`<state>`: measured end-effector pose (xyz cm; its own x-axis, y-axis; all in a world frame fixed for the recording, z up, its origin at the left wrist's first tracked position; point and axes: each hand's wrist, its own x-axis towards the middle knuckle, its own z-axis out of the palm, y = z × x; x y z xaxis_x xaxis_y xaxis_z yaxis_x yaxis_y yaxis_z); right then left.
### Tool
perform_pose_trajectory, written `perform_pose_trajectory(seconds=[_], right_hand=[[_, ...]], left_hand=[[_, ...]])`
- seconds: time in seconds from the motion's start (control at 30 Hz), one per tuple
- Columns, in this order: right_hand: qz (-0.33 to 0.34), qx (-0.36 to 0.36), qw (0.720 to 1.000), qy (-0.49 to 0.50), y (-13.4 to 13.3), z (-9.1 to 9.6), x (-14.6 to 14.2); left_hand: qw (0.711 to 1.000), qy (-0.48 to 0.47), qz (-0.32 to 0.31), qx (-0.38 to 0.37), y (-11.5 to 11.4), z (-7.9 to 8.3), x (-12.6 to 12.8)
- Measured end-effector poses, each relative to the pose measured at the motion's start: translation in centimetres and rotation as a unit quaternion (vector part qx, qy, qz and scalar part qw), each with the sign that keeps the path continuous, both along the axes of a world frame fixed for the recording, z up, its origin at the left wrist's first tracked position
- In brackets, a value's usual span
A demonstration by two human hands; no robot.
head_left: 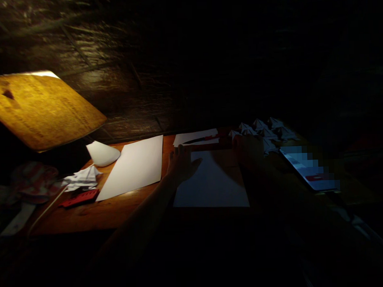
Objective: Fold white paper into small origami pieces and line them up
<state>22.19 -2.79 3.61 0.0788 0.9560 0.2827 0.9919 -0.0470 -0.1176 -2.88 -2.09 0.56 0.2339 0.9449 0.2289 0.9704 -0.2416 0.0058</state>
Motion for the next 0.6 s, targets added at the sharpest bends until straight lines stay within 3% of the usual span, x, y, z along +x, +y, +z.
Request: perform_pose_trajectory(seconds=[0.6], right_hand=[[0.061,-0.03,0.997,-0.028,0.19,-0.24,-0.36]], left_hand=[[1.0,0.006,-0.024,0.002,0.15,-0.65,0.08]])
